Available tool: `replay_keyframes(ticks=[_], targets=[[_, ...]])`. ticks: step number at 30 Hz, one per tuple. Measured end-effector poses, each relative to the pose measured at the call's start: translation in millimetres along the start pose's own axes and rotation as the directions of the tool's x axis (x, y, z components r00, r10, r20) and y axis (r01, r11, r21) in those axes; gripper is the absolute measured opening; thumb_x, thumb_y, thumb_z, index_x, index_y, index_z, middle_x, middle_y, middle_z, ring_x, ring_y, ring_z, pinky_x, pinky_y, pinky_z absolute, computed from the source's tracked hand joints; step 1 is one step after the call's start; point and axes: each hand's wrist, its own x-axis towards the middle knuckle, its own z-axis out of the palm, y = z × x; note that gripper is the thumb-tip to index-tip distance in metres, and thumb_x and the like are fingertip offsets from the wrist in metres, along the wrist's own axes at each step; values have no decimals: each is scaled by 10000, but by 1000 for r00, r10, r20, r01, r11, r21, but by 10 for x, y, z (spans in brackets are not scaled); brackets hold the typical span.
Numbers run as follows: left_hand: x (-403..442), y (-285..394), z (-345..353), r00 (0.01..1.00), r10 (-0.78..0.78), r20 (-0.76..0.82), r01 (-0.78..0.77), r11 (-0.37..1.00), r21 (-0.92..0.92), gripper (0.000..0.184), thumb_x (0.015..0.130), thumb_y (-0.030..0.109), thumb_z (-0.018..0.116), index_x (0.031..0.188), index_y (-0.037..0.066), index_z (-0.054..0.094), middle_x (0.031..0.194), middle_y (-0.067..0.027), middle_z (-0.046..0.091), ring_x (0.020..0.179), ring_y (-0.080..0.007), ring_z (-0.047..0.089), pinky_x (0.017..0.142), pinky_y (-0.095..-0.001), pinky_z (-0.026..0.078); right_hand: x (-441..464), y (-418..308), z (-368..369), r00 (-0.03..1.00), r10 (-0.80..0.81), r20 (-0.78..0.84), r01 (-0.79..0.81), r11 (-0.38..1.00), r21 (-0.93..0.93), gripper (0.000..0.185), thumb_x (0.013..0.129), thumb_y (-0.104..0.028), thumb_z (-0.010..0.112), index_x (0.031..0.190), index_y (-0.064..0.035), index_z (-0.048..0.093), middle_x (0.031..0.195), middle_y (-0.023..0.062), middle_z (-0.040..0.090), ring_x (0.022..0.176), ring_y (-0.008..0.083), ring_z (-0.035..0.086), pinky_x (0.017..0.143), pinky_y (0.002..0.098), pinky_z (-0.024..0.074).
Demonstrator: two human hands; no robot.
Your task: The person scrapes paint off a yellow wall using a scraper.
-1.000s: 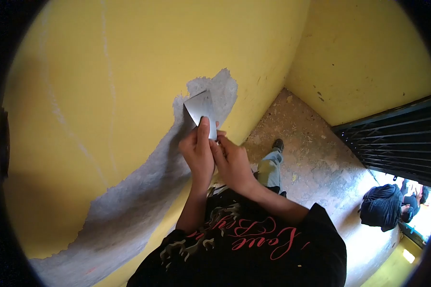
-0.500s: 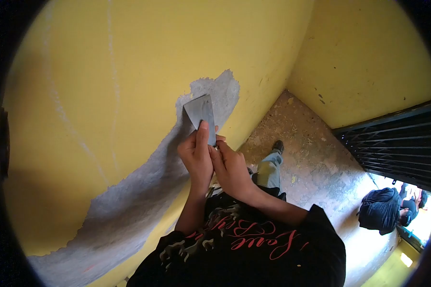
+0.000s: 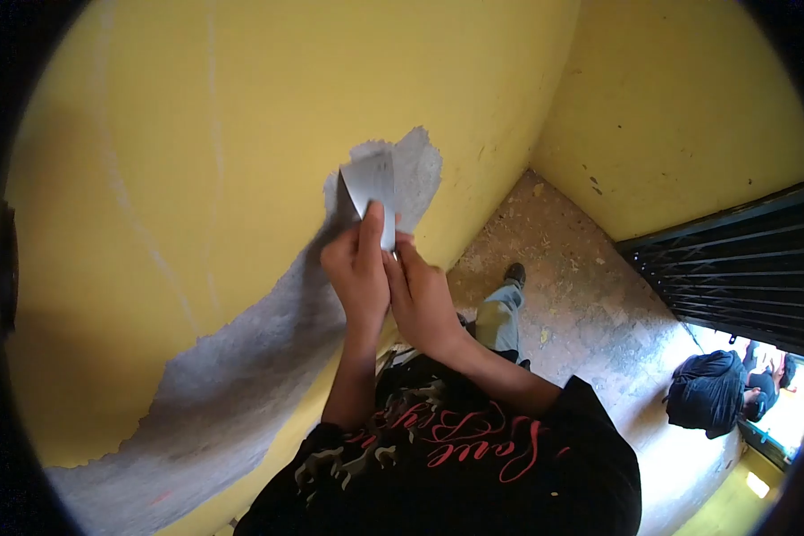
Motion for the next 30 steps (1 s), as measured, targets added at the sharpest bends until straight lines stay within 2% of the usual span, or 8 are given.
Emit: replay_keyframes(ticks=[2, 4, 13, 16, 21, 24, 26, 30], targets=[[-11, -10, -20, 1000, -23, 4, 22, 998, 60, 381, 920, 253, 571, 761, -81, 660, 583, -98, 626, 528, -78, 551, 488, -239, 418, 31, 74, 12, 997, -67, -30, 66, 997, -31, 226, 942, -146, 476, 990, 67, 534, 661, 240, 579, 650, 396, 622, 543, 409, 443], [-6, -62, 0, 1000, -23, -17, 23, 999, 26, 375, 919, 267, 576, 807, -77, 675, 619, -94, 644, 550, -78, 557, 509, -223, 418, 59, 77, -21, 998, 60, 37, -57, 996, -73, 218, 940, -145, 481, 951, 66, 533, 661, 252, 576, 663, 417, 610, 542, 414, 442], [-11, -139, 51, 999, -36, -11, 35, 999, -34, 422, 929, 280, 564, 725, -79, 648, 599, -73, 624, 559, -66, 536, 509, -229, 412, 86, 4, -84, 992, 120, 47, -114, 986, -118, 225, 938, -159, 476, 984, 56, 523, 702, 265, 581, 696, 442, 593, 556, 439, 444], [20, -34, 94, 999, -40, 5, 40, 997, -59, 420, 931, 281, 559, 742, -84, 648, 615, -77, 630, 569, -68, 540, 516, -231, 415, 76, 63, -23, 998, -25, -53, 19, 994, -105, 211, 935, -145, 479, 996, 53, 521, 693, 255, 578, 668, 414, 607, 545, 419, 444], [-44, -153, 93, 999, -42, -10, 41, 996, -82, 403, 933, 279, 556, 792, -82, 666, 622, -84, 637, 567, -74, 545, 520, -231, 424, 36, 20, -141, 995, 72, 76, -58, 983, -174, 207, 928, -132, 494, 1001, 59, 524, 676, 245, 572, 654, 388, 620, 547, 410, 448], [-17, 16, 97, 997, -77, 25, 79, 994, -74, 403, 935, 282, 557, 820, -88, 668, 626, -90, 639, 570, -80, 561, 523, -227, 428, 64, -19, -95, 999, 26, -40, -29, 996, -81, 208, 927, -131, 494, 998, 60, 532, 677, 246, 576, 652, 402, 610, 545, 414, 446], [-84, -106, 80, 998, -68, -2, 67, 992, -105, 419, 935, 289, 559, 813, -99, 661, 625, -92, 636, 573, -87, 572, 522, -223, 428, 7, 96, -133, 999, -38, 21, 41, 989, -139, 204, 946, -135, 462, 948, 53, 542, 599, 169, 542, 523, 176, 546, 489, 335, 395], [-82, -220, 100, 995, -103, 0, 102, 983, -150, 430, 935, 294, 559, 811, -105, 659, 632, -100, 640, 576, -91, 575, 530, -226, 434, 0, 102, -149, 998, 31, 47, -22, 983, -180, 207, 947, -136, 462, 925, 54, 542, 585, 165, 535, 515, 162, 540, 482, 335, 390]])
